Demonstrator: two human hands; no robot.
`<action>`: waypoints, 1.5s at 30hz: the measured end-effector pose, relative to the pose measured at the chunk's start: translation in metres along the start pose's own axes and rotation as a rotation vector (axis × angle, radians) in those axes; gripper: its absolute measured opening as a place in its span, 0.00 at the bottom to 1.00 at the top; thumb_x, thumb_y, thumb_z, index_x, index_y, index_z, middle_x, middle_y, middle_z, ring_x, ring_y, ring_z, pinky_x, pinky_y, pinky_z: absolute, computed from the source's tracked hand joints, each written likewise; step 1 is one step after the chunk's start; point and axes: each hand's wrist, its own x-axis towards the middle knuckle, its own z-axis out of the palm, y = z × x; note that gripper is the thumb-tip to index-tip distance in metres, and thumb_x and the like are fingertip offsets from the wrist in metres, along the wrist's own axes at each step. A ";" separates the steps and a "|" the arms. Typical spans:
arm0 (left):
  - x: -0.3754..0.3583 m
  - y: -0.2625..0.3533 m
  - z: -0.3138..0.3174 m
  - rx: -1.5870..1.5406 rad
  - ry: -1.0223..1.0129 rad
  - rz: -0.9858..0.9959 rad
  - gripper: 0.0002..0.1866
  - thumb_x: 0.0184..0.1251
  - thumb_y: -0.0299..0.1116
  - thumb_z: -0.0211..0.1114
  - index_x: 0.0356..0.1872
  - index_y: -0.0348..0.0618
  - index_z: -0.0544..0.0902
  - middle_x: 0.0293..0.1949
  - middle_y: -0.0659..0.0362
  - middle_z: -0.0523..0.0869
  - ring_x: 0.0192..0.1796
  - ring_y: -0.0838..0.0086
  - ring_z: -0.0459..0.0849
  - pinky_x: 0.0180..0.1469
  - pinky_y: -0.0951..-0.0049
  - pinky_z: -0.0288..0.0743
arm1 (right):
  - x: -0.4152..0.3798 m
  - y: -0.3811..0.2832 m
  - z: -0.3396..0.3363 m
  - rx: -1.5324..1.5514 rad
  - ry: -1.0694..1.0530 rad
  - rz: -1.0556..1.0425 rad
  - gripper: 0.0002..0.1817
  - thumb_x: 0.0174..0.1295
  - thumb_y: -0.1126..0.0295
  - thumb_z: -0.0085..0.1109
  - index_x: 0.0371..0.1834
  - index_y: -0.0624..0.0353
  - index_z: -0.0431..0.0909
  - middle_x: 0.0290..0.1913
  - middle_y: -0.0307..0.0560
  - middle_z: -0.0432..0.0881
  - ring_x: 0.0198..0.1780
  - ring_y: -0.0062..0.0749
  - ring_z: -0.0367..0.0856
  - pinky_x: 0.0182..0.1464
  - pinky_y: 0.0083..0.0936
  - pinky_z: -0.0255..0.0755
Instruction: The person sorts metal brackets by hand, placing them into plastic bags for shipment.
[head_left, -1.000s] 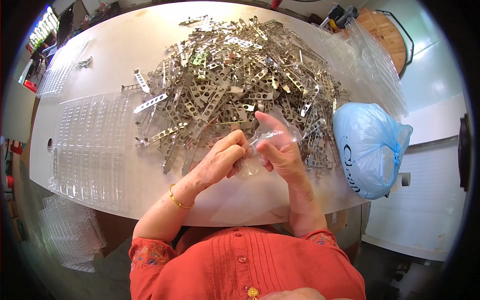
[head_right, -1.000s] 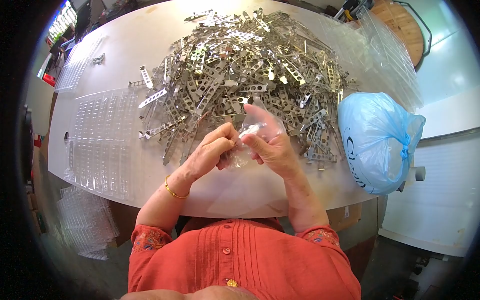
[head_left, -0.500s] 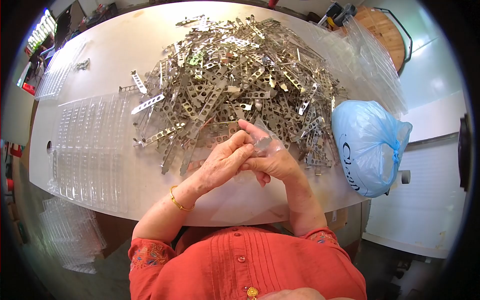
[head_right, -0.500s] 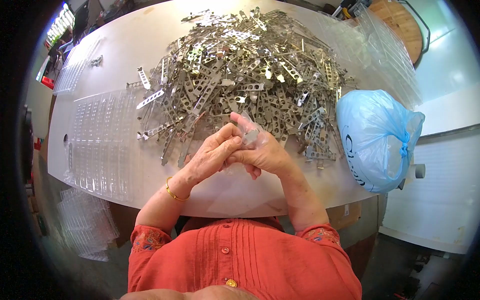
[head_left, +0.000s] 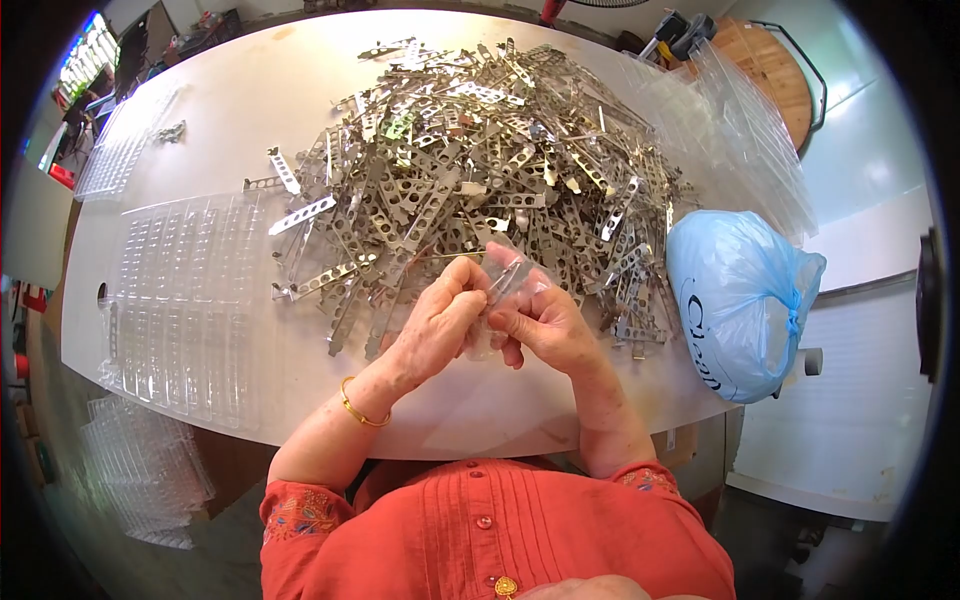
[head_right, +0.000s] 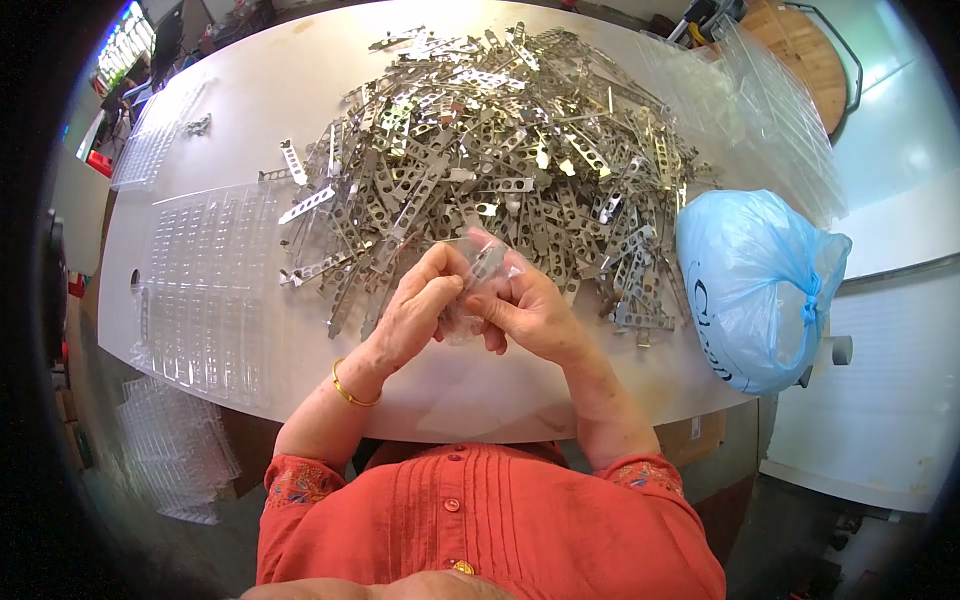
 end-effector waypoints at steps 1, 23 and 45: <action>0.000 0.001 0.001 0.000 0.000 0.000 0.08 0.74 0.34 0.48 0.44 0.45 0.75 0.31 0.67 0.79 0.29 0.86 0.73 0.26 0.82 0.66 | 0.000 0.000 0.000 -0.007 -0.007 0.011 0.39 0.72 0.73 0.62 0.82 0.57 0.51 0.31 0.38 0.80 0.21 0.19 0.76 0.23 0.18 0.72; 0.004 -0.003 0.002 0.250 -0.071 0.091 0.13 0.80 0.40 0.58 0.40 0.40 0.79 0.28 0.70 0.73 0.30 0.86 0.69 0.31 0.79 0.66 | -0.006 -0.004 -0.008 -0.192 0.160 -0.153 0.09 0.75 0.68 0.60 0.49 0.60 0.77 0.33 0.36 0.81 0.29 0.17 0.79 0.29 0.17 0.73; 0.012 -0.017 -0.016 -0.482 -0.229 0.037 0.08 0.75 0.32 0.65 0.49 0.40 0.80 0.33 0.60 0.86 0.31 0.78 0.86 0.31 0.78 0.79 | -0.004 -0.006 -0.028 0.282 0.288 -0.272 0.07 0.76 0.67 0.57 0.47 0.59 0.79 0.29 0.39 0.80 0.24 0.22 0.77 0.26 0.24 0.75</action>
